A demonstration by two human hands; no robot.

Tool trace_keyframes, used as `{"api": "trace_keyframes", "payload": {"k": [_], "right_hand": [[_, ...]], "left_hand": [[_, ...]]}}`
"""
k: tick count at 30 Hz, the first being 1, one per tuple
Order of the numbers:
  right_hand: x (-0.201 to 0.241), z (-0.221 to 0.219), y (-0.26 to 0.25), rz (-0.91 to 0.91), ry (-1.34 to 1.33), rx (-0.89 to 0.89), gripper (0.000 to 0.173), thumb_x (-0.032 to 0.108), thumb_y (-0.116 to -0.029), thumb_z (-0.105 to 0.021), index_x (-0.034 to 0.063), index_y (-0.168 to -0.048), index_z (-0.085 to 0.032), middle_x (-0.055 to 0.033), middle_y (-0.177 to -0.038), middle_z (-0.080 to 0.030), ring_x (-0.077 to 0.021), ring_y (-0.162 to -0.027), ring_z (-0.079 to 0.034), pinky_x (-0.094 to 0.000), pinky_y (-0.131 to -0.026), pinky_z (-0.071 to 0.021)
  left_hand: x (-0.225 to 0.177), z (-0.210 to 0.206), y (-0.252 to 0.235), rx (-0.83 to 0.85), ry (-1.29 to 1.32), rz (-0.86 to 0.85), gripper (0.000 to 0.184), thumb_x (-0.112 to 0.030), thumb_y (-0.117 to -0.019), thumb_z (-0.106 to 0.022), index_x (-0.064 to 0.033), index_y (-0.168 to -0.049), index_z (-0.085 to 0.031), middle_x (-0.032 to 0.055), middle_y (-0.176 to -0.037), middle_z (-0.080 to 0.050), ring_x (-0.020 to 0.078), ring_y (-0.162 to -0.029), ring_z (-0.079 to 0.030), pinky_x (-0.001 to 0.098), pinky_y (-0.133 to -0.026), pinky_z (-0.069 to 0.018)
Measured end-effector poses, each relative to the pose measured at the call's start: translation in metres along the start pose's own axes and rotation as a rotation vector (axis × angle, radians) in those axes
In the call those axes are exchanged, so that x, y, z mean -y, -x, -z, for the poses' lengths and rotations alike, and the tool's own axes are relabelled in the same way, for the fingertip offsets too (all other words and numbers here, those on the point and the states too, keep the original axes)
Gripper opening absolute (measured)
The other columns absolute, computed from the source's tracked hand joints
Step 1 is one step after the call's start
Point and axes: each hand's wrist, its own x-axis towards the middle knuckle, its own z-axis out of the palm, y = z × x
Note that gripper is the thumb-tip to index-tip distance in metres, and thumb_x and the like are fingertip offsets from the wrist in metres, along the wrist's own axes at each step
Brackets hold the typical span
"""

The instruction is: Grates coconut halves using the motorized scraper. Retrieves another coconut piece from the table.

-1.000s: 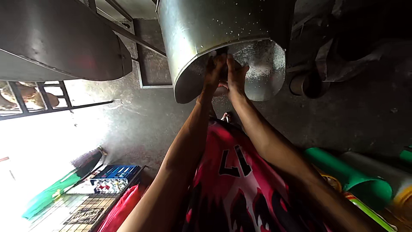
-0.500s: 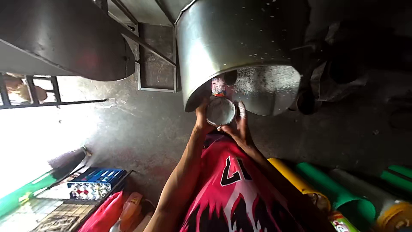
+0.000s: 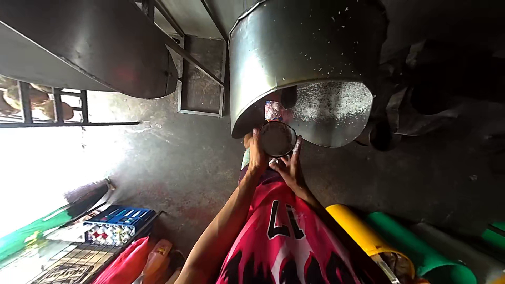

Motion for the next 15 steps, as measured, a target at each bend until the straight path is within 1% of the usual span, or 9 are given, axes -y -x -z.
{"api": "trace_keyframes", "payload": {"k": [2, 3, 5, 6, 8, 9, 11, 13, 15], "right_hand": [[0.0, -0.013, -0.021, -0.043, -0.141, -0.1, 0.121, 0.033, -0.0772, -0.086, -0.0003, -0.161, -0.005, -0.0249, -0.154, -0.038, -0.0235, -0.132, -0.054, -0.0346, -0.105, -0.0537], [0.002, -0.015, -0.032, -0.075, -0.252, -0.112, 0.116, 0.034, -0.0779, -0.086, 0.002, -0.16, -0.011, -0.0212, -0.15, -0.045, -0.0228, -0.128, -0.058, -0.0368, -0.103, -0.0556], [0.011, -0.02, -0.049, -0.162, -0.53, -0.12, 0.087, 0.022, -0.0838, -0.082, 0.0048, -0.152, -0.031, -0.0153, -0.134, -0.057, -0.0229, -0.117, -0.063, -0.0422, -0.098, -0.0582], [0.018, -0.025, -0.058, -0.207, -0.659, -0.135, 0.066, 0.018, -0.0894, -0.075, 0.0067, -0.145, -0.04, -0.0126, -0.126, -0.061, -0.0218, -0.111, -0.065, -0.0426, -0.095, -0.059], [0.034, -0.037, -0.077, -0.259, -0.862, -0.142, 0.037, 0.03, -0.0985, -0.064, 0.0127, -0.129, -0.055, -0.007, -0.117, -0.066, -0.0187, -0.107, -0.066, -0.0407, -0.091, -0.0579], [0.045, -0.04, -0.088, -0.277, -0.935, -0.115, 0.036, 0.042, -0.1028, -0.056, 0.0178, -0.129, -0.056, -0.0026, -0.119, -0.066, -0.015, -0.11, -0.064, -0.0374, -0.093, -0.0564], [0.072, -0.04, -0.104, -0.324, -1.055, -0.109, 0.049, 0.062, -0.1032, -0.04, 0.0244, -0.128, -0.059, 0.0037, -0.117, -0.067, -0.0092, -0.111, -0.063, -0.0338, -0.094, -0.055], [0.095, -0.028, -0.12, -0.344, -1.209, -0.135, 0.06, 0.07, -0.1013, -0.03, 0.0233, -0.128, -0.058, 0.003, -0.116, -0.068, -0.0094, -0.112, -0.064, -0.0359, -0.094, -0.0554], [0.101, -0.011, -0.114, -0.294, -1.238, -0.087, 0.062, 0.066, -0.104, -0.024, 0.0207, -0.137, -0.052, 0.002, -0.128, -0.064, -0.0094, -0.122, -0.059, -0.0354, -0.101, -0.052]], "left_hand": [[0.003, -0.001, -0.003, 0.055, -0.226, -0.111, 0.091, -0.08, -0.0938, -0.034, -0.009, -0.149, -0.042, 0.008, -0.129, -0.064, 0.014, -0.113, -0.064, 0.0383, -0.093, -0.0573], [0.0, 0.002, -0.009, 0.095, -0.305, -0.169, 0.106, -0.085, -0.0848, -0.048, -0.0054, -0.153, -0.034, 0.0094, -0.134, -0.061, 0.013, -0.115, -0.063, 0.037, -0.095, -0.0569], [-0.013, 0.0, -0.022, 0.153, -0.389, -0.239, 0.122, -0.075, -0.0687, -0.078, -0.0073, -0.156, -0.027, 0.0082, -0.141, -0.057, 0.0125, -0.123, -0.06, 0.036, -0.102, -0.0546], [-0.019, -0.003, -0.03, 0.158, -0.44, -0.264, 0.12, -0.066, -0.0672, -0.085, -0.0111, -0.157, -0.026, 0.0068, -0.143, -0.056, 0.0129, -0.125, -0.058, 0.0369, -0.104, -0.0528], [-0.037, -0.018, -0.043, 0.119, -0.564, -0.266, 0.106, -0.052, -0.0734, -0.087, -0.0187, -0.157, -0.031, 0.0052, -0.139, -0.06, 0.0147, -0.12, -0.061, 0.0412, -0.1, -0.0548], [-0.049, -0.03, -0.046, 0.082, -0.634, -0.25, 0.097, -0.051, -0.0763, -0.086, -0.0194, -0.154, -0.036, 0.0059, -0.132, -0.064, 0.0167, -0.114, -0.065, 0.0442, -0.096, -0.0568], [-0.071, -0.066, -0.049, 0.005, -0.855, -0.296, 0.075, -0.056, -0.0814, -0.08, -0.0094, -0.136, -0.056, 0.0115, -0.114, -0.07, 0.0238, -0.104, -0.068, 0.0511, -0.09, -0.0571], [-0.083, -0.108, -0.064, -0.051, -1.231, -0.432, 0.068, -0.067, -0.0828, -0.071, -0.0077, -0.117, -0.071, 0.0146, -0.113, -0.073, 0.0305, -0.112, -0.068, 0.0578, -0.096, -0.0532], [-0.078, -0.131, -0.067, -0.059, -1.494, -0.491, 0.065, -0.068, -0.0863, -0.064, -0.0091, -0.112, -0.074, 0.0182, -0.116, -0.072, 0.0372, -0.115, -0.066, 0.0618, -0.096, -0.0501]]}}
